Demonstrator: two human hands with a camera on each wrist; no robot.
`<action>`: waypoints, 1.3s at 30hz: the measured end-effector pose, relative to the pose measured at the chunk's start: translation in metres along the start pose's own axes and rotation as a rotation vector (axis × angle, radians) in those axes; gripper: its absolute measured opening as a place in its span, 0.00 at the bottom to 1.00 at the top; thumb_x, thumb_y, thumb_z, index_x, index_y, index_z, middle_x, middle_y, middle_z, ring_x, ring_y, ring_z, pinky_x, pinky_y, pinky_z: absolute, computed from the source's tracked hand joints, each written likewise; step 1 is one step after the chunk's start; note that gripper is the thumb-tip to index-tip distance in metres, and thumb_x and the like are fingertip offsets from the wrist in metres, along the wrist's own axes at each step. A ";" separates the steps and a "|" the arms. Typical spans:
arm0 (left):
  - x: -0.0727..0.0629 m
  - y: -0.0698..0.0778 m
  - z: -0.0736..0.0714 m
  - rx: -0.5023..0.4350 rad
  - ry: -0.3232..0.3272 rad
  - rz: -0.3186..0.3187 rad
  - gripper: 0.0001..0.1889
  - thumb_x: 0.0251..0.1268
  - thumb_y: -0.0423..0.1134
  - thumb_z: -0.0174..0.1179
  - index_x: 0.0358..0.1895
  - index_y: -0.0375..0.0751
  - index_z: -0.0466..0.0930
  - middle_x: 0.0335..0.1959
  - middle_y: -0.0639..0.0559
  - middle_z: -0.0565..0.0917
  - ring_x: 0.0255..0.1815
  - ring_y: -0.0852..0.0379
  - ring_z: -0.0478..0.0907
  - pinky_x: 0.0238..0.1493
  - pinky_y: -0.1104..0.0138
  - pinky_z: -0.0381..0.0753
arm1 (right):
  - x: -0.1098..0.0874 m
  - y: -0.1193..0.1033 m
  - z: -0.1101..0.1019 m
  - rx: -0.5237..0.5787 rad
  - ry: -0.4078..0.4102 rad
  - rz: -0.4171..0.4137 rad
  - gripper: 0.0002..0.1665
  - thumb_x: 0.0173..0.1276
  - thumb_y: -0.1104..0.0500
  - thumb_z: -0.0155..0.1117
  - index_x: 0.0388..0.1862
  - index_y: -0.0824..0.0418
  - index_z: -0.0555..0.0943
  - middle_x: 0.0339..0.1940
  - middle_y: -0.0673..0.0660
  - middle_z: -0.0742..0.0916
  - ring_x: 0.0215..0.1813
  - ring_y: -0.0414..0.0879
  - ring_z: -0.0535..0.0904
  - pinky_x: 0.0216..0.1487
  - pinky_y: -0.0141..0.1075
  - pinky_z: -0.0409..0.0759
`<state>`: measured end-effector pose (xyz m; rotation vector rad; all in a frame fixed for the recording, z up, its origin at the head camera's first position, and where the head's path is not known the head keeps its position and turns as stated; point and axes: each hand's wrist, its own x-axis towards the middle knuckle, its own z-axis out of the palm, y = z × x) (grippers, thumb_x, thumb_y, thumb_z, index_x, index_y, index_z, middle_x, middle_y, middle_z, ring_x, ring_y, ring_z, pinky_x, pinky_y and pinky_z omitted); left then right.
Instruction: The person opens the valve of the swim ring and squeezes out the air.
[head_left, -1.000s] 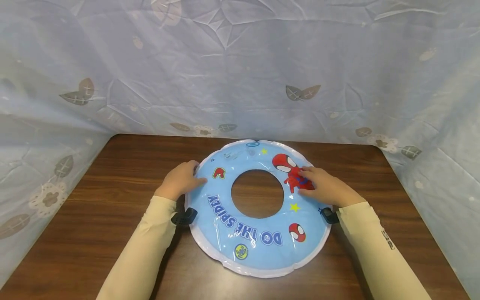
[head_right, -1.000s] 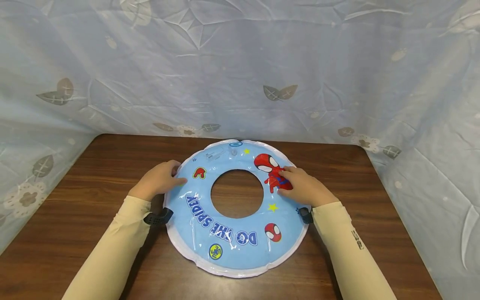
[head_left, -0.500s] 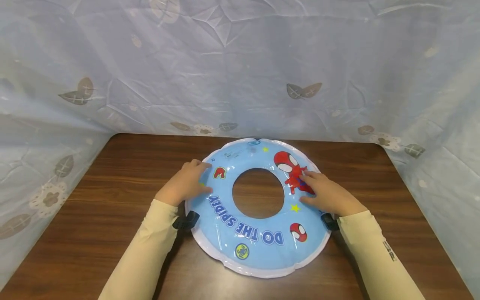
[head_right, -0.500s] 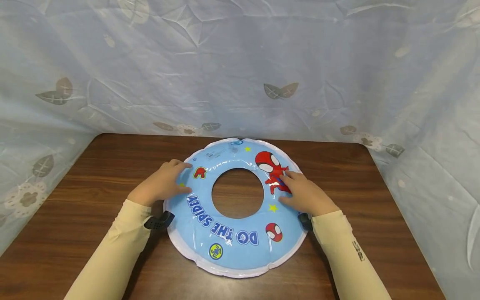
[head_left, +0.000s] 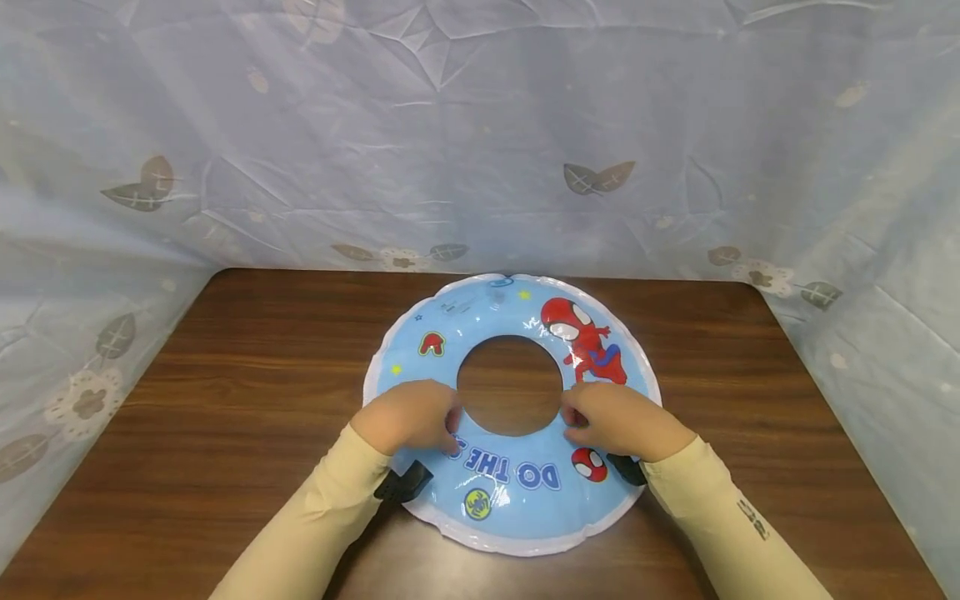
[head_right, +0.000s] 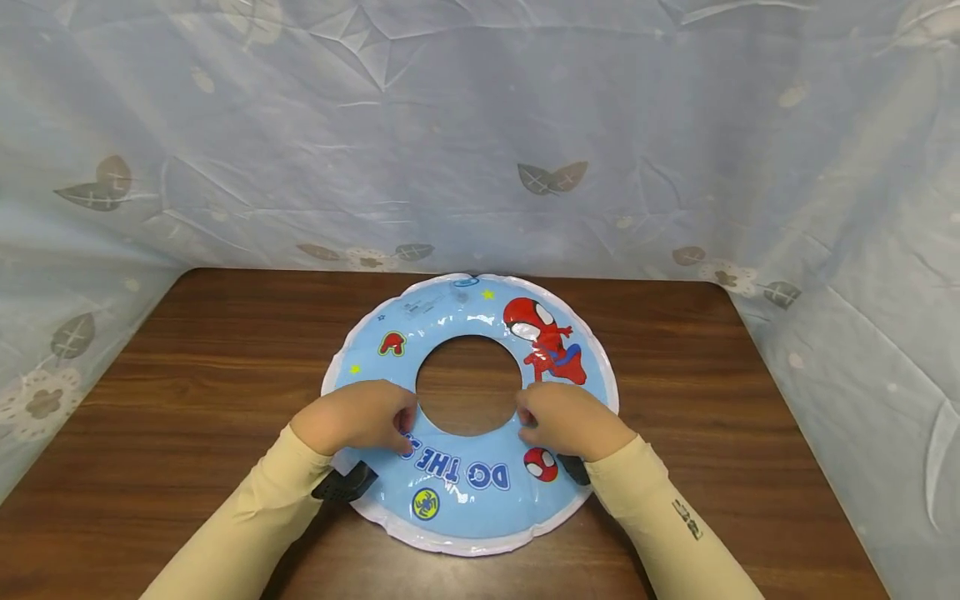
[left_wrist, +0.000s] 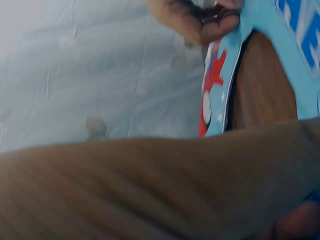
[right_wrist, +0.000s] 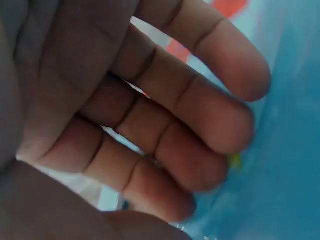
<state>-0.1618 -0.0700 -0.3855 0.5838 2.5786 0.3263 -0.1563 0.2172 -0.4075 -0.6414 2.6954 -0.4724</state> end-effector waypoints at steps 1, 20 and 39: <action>0.000 0.003 0.002 0.006 -0.011 0.018 0.16 0.57 0.43 0.78 0.23 0.48 0.78 0.21 0.55 0.77 0.27 0.56 0.73 0.31 0.62 0.72 | 0.001 -0.003 0.002 0.001 -0.011 -0.018 0.12 0.61 0.55 0.80 0.31 0.51 0.81 0.26 0.44 0.80 0.29 0.38 0.78 0.33 0.31 0.83; 0.006 -0.006 0.000 0.097 0.141 -0.027 0.28 0.44 0.47 0.84 0.48 0.43 0.82 0.42 0.47 0.83 0.45 0.47 0.77 0.46 0.53 0.80 | 0.001 0.000 0.002 0.030 -0.010 0.019 0.18 0.58 0.51 0.83 0.41 0.52 0.83 0.33 0.48 0.83 0.38 0.43 0.80 0.36 0.36 0.86; 0.009 -0.045 -0.008 -0.032 0.048 -0.092 0.65 0.42 0.61 0.83 0.84 0.47 0.55 0.85 0.36 0.48 0.83 0.30 0.45 0.73 0.33 0.60 | 0.001 0.024 -0.003 0.039 0.024 0.151 0.59 0.54 0.36 0.80 0.79 0.60 0.68 0.79 0.68 0.66 0.78 0.71 0.59 0.51 0.59 0.85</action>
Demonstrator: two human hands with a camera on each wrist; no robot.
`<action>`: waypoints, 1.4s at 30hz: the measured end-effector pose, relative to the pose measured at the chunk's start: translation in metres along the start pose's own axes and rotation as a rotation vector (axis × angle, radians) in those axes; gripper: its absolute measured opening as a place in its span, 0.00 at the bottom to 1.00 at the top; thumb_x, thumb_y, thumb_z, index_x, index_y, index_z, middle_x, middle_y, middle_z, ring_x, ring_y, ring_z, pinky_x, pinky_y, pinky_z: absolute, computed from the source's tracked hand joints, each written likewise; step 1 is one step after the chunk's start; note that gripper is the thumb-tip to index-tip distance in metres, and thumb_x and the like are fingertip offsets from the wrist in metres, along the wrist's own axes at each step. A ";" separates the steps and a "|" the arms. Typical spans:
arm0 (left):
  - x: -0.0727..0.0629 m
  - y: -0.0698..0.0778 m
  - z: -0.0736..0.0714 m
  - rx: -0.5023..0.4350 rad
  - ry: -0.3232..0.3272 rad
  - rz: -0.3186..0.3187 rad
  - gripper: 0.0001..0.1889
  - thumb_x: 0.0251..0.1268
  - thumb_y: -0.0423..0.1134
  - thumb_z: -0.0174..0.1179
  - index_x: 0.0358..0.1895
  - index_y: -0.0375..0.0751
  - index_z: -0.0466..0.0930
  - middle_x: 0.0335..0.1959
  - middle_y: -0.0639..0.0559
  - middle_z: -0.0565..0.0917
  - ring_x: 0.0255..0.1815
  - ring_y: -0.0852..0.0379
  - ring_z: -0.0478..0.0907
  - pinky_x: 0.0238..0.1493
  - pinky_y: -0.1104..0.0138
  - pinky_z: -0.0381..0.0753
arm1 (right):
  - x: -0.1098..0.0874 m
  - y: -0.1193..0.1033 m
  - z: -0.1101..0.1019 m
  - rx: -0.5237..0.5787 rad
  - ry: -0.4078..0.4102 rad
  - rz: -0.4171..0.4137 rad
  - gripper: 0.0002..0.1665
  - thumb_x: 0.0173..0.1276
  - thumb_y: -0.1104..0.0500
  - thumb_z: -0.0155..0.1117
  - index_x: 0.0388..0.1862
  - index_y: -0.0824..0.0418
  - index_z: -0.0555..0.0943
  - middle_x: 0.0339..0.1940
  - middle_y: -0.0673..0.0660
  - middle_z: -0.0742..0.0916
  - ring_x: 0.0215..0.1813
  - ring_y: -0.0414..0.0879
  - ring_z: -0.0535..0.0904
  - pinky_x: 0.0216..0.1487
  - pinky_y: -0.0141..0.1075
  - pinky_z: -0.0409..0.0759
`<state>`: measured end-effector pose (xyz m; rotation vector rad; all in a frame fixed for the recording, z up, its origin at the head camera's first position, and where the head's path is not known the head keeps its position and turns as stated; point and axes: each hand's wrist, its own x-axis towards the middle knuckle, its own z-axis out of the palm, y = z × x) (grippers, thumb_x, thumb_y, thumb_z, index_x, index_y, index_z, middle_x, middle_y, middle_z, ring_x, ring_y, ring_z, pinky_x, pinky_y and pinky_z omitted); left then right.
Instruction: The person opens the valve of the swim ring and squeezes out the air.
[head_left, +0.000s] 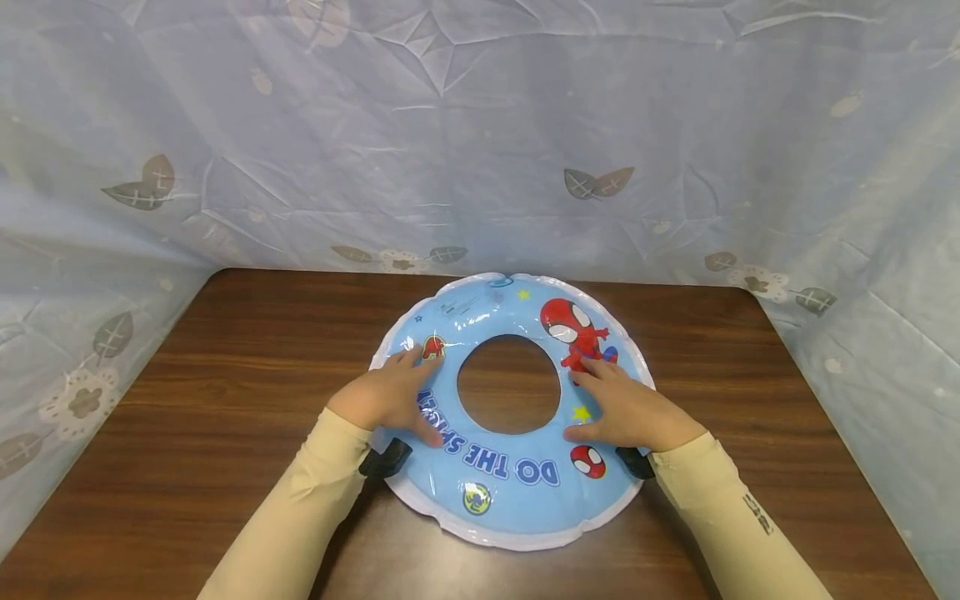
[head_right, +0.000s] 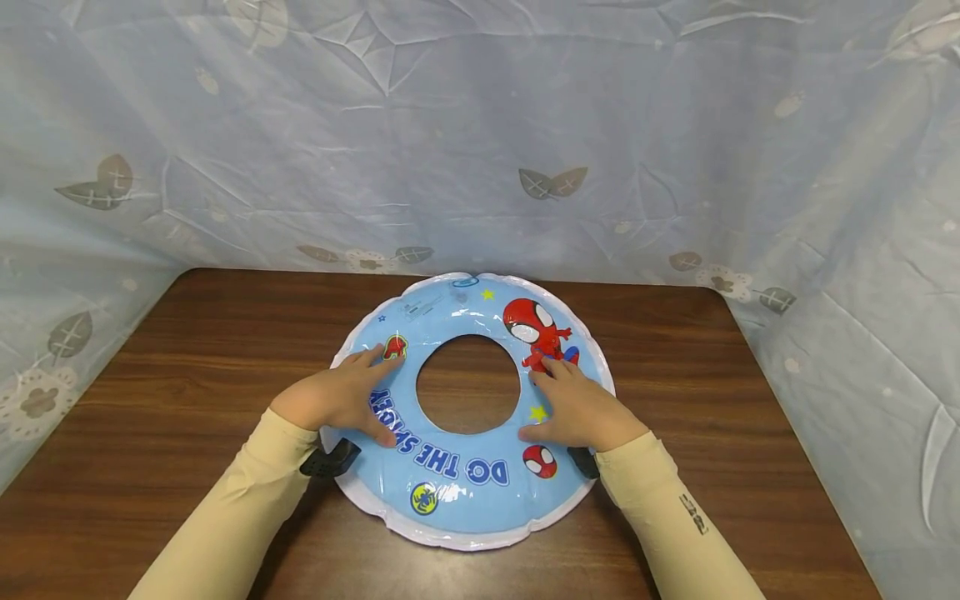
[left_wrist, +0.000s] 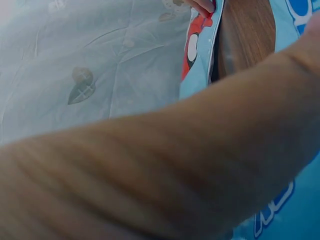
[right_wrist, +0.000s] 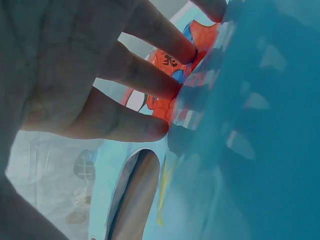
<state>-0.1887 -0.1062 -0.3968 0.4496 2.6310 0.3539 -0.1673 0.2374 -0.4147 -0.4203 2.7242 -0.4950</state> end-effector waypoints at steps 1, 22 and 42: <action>0.000 0.000 0.000 0.002 0.000 -0.001 0.65 0.42 0.61 0.83 0.84 0.47 0.55 0.85 0.35 0.48 0.83 0.30 0.46 0.73 0.33 0.60 | 0.000 0.000 0.000 -0.002 -0.002 0.002 0.59 0.54 0.36 0.80 0.79 0.60 0.68 0.80 0.68 0.66 0.78 0.71 0.59 0.51 0.60 0.85; 0.002 0.006 0.004 0.056 0.009 -0.027 0.64 0.42 0.60 0.83 0.83 0.44 0.57 0.83 0.32 0.51 0.82 0.29 0.49 0.73 0.34 0.61 | 0.002 -0.002 0.000 -0.003 -0.034 0.012 0.59 0.56 0.36 0.79 0.80 0.61 0.67 0.80 0.68 0.66 0.79 0.71 0.59 0.55 0.61 0.83; 0.003 0.004 0.007 0.072 0.032 -0.003 0.62 0.44 0.63 0.81 0.82 0.43 0.58 0.83 0.32 0.53 0.81 0.29 0.51 0.73 0.34 0.59 | 0.000 -0.001 0.003 -0.005 -0.042 0.010 0.59 0.56 0.34 0.77 0.80 0.59 0.67 0.81 0.67 0.65 0.79 0.71 0.58 0.57 0.63 0.81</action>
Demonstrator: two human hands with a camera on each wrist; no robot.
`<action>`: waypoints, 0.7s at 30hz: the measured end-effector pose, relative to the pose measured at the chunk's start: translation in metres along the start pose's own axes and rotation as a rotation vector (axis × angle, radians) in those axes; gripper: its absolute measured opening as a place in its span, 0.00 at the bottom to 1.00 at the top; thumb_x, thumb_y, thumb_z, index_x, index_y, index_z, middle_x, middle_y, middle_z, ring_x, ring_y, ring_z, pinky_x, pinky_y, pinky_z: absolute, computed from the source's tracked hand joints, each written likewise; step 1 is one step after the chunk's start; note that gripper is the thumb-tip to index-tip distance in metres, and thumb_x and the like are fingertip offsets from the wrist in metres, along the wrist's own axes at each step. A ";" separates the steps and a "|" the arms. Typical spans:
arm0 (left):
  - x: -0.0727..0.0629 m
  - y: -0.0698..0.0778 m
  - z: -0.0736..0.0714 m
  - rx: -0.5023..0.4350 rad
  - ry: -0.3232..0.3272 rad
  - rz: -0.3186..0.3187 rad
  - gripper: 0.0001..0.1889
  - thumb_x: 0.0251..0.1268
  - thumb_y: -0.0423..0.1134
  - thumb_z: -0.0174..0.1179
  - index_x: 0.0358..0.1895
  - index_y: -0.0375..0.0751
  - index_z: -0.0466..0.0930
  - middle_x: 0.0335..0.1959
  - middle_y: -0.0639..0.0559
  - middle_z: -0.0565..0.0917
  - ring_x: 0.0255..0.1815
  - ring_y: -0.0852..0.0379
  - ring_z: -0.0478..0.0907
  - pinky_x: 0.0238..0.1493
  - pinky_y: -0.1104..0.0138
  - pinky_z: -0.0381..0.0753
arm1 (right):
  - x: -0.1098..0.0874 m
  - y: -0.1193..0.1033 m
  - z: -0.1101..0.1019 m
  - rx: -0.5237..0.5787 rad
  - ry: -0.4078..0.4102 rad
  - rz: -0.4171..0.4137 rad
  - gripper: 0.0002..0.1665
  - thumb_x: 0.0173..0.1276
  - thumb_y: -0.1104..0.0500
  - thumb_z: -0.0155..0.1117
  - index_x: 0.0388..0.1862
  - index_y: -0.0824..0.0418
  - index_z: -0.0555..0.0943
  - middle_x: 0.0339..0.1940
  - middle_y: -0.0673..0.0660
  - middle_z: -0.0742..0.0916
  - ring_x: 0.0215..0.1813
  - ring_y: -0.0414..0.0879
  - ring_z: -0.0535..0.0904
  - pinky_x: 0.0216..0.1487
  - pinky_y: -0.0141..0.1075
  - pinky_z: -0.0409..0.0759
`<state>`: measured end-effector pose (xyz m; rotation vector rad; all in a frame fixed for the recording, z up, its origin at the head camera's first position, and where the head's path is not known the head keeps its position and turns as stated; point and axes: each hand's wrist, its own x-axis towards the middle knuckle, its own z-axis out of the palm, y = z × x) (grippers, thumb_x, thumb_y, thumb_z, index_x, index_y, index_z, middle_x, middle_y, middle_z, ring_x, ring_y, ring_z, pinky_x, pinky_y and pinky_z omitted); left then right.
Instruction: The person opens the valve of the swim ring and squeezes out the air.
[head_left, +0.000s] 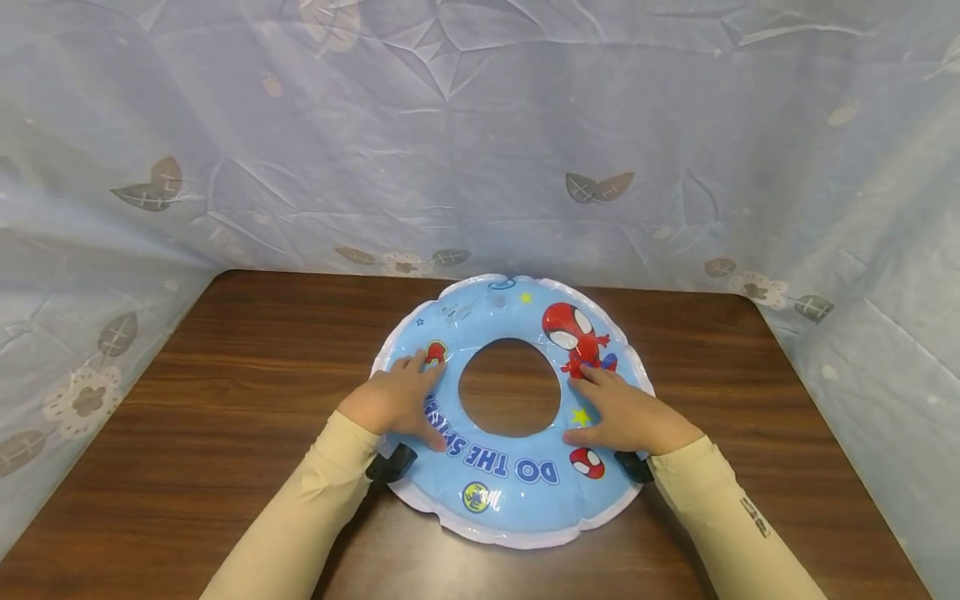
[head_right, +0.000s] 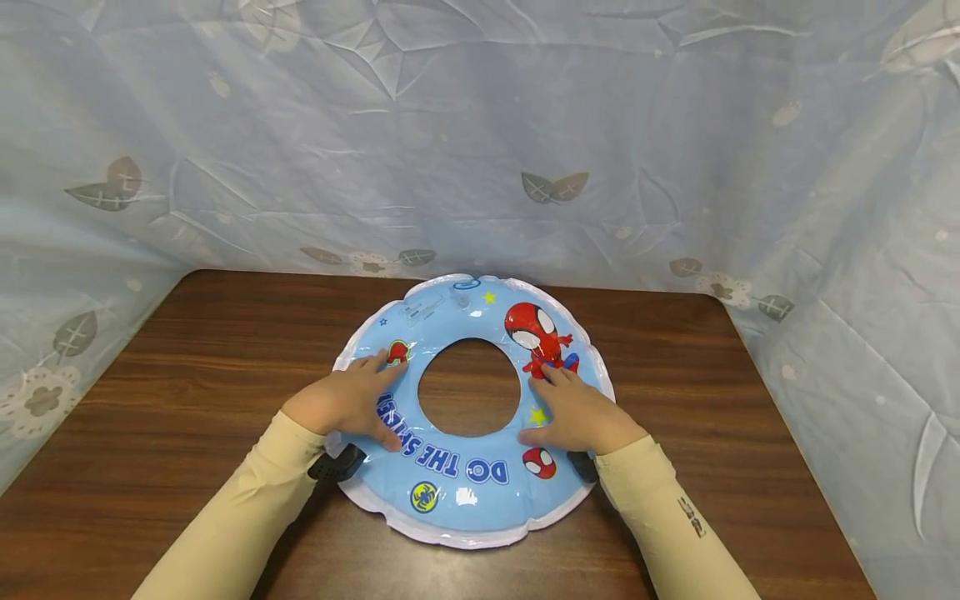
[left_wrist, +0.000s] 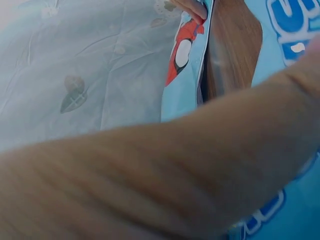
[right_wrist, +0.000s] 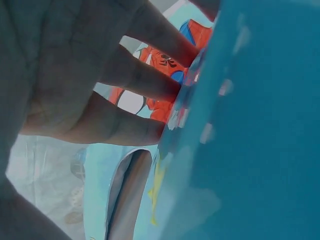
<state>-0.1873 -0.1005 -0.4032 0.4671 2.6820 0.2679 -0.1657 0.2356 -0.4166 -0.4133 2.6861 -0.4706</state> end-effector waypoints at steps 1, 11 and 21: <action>0.001 -0.001 0.000 -0.003 0.017 0.011 0.61 0.45 0.63 0.80 0.82 0.43 0.59 0.82 0.32 0.55 0.81 0.30 0.52 0.74 0.34 0.58 | 0.000 0.001 0.000 0.002 0.008 -0.005 0.59 0.56 0.34 0.78 0.80 0.59 0.67 0.80 0.67 0.65 0.79 0.71 0.59 0.57 0.62 0.81; 0.006 -0.006 0.004 -0.051 0.088 0.060 0.62 0.44 0.68 0.78 0.82 0.45 0.59 0.84 0.33 0.51 0.83 0.29 0.44 0.75 0.30 0.45 | 0.002 0.008 0.000 0.012 0.071 -0.037 0.63 0.56 0.31 0.75 0.81 0.62 0.64 0.82 0.69 0.62 0.80 0.73 0.55 0.63 0.66 0.75; 0.008 -0.004 0.006 -0.041 0.055 0.039 0.61 0.46 0.67 0.77 0.83 0.46 0.58 0.84 0.33 0.49 0.83 0.29 0.44 0.75 0.30 0.46 | 0.005 0.011 -0.001 -0.004 0.048 -0.023 0.62 0.57 0.30 0.75 0.81 0.62 0.65 0.82 0.69 0.63 0.80 0.72 0.57 0.61 0.66 0.77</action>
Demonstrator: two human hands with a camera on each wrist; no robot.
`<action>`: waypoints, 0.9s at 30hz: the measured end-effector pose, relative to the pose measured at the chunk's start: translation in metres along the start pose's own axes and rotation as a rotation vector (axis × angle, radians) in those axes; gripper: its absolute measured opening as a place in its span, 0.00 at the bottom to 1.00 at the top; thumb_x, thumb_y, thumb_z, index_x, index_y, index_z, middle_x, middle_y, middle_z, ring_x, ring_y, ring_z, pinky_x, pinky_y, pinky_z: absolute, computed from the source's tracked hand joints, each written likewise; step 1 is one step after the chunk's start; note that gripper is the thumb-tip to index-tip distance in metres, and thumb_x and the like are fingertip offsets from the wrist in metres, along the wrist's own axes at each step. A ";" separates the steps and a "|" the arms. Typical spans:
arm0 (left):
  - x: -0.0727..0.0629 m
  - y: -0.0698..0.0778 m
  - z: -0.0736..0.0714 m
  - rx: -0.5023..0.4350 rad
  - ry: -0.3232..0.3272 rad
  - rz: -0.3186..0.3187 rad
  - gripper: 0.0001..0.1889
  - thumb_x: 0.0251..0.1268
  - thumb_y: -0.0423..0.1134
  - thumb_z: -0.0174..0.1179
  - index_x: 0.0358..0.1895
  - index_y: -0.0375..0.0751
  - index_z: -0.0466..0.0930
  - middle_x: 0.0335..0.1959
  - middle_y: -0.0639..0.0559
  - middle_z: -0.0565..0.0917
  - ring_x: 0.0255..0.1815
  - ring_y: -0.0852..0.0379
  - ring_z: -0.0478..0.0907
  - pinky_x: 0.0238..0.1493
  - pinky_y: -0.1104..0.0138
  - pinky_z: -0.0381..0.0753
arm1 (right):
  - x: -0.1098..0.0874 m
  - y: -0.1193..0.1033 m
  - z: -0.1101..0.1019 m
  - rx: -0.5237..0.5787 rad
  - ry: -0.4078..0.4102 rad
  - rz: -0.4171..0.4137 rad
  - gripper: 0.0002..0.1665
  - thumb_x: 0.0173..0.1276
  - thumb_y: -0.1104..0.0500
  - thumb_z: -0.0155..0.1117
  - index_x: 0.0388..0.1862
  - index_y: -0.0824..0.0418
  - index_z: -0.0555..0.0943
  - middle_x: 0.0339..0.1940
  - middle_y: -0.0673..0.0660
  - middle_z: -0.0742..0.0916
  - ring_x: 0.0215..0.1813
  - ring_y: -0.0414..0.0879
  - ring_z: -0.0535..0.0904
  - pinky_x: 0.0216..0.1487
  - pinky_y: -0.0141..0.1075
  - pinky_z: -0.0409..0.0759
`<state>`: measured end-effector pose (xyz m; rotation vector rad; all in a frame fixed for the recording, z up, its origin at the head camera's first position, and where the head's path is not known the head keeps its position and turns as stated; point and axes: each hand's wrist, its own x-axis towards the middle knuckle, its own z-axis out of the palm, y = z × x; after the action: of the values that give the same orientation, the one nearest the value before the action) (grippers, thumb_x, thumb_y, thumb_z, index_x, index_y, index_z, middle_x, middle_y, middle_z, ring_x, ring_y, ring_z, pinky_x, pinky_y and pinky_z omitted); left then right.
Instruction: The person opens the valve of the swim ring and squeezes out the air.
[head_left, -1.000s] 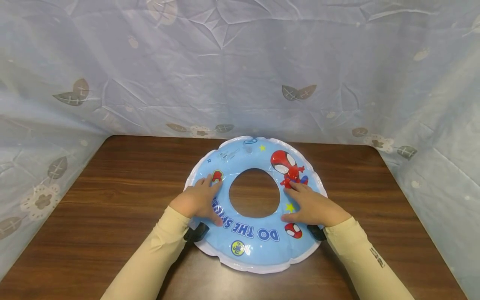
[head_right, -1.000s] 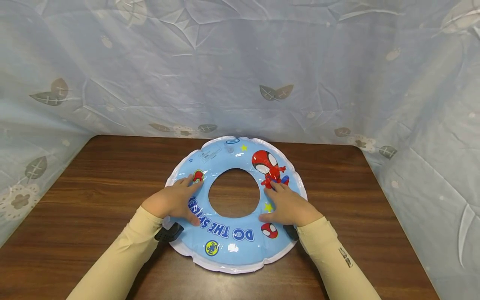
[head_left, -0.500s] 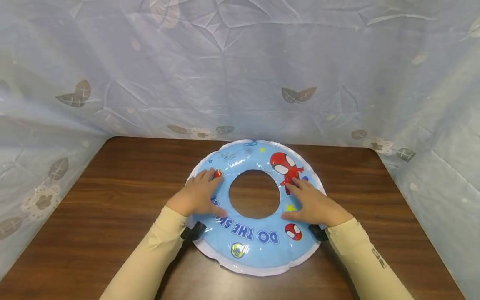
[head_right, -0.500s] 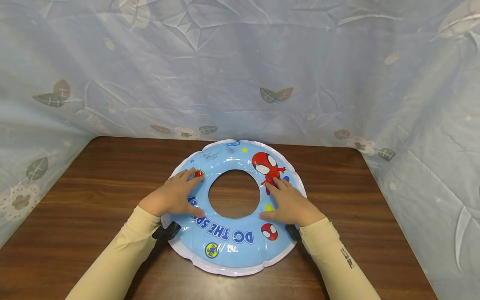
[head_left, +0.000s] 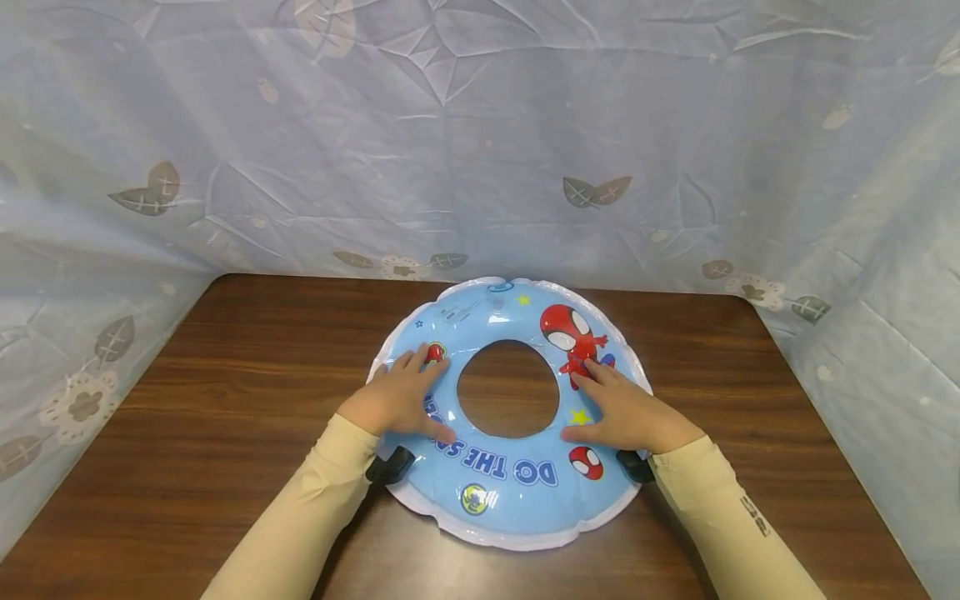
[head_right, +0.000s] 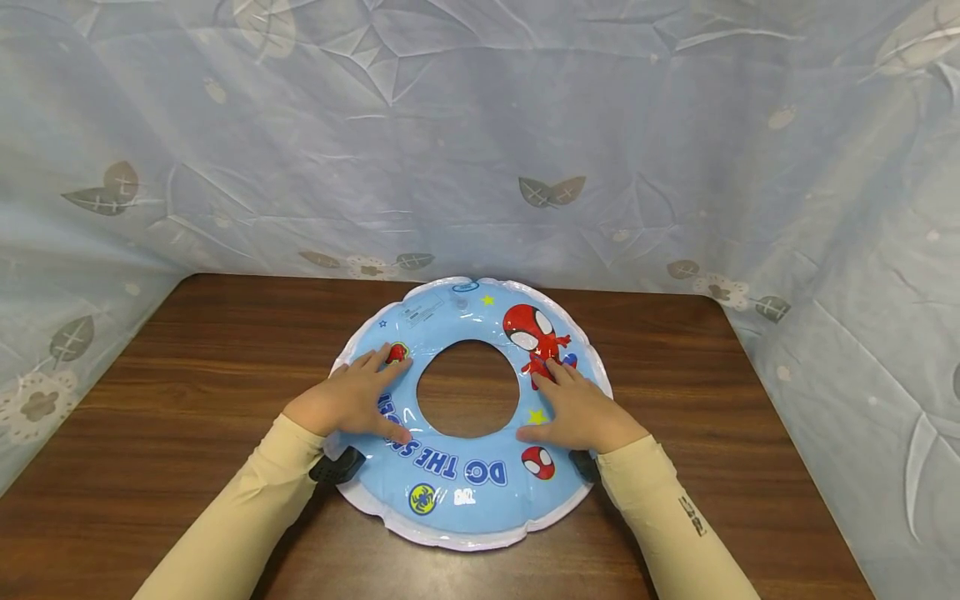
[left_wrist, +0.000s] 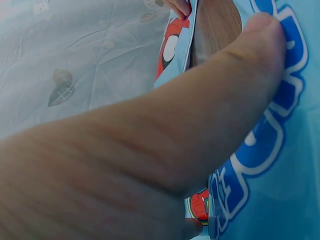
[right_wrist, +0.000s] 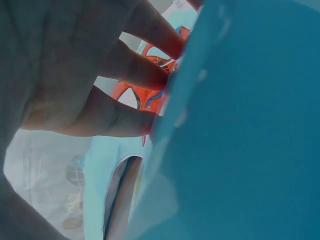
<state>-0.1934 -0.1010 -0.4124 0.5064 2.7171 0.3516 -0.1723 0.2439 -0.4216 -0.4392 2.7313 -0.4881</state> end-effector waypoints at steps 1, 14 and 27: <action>0.000 0.000 0.000 0.005 0.003 0.002 0.61 0.46 0.68 0.77 0.83 0.46 0.58 0.84 0.33 0.50 0.83 0.29 0.45 0.75 0.30 0.47 | 0.000 0.000 -0.001 0.000 -0.001 0.002 0.62 0.56 0.30 0.75 0.81 0.61 0.65 0.81 0.69 0.63 0.79 0.72 0.58 0.60 0.65 0.78; -0.002 0.007 -0.011 0.073 0.143 0.059 0.25 0.53 0.53 0.80 0.50 0.45 0.86 0.48 0.48 0.83 0.44 0.52 0.76 0.47 0.55 0.80 | -0.009 -0.005 -0.015 -0.022 0.110 -0.047 0.27 0.60 0.49 0.81 0.56 0.57 0.85 0.51 0.55 0.87 0.54 0.53 0.83 0.48 0.48 0.88; -0.006 0.011 -0.012 0.012 0.067 0.059 0.14 0.56 0.46 0.79 0.39 0.45 0.86 0.35 0.54 0.85 0.35 0.56 0.76 0.41 0.60 0.78 | -0.009 -0.001 -0.011 0.023 0.019 -0.018 0.17 0.61 0.51 0.81 0.45 0.55 0.86 0.36 0.48 0.86 0.37 0.44 0.80 0.38 0.39 0.87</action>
<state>-0.1895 -0.0956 -0.3965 0.5897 2.7748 0.3750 -0.1679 0.2492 -0.4093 -0.4563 2.7396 -0.5309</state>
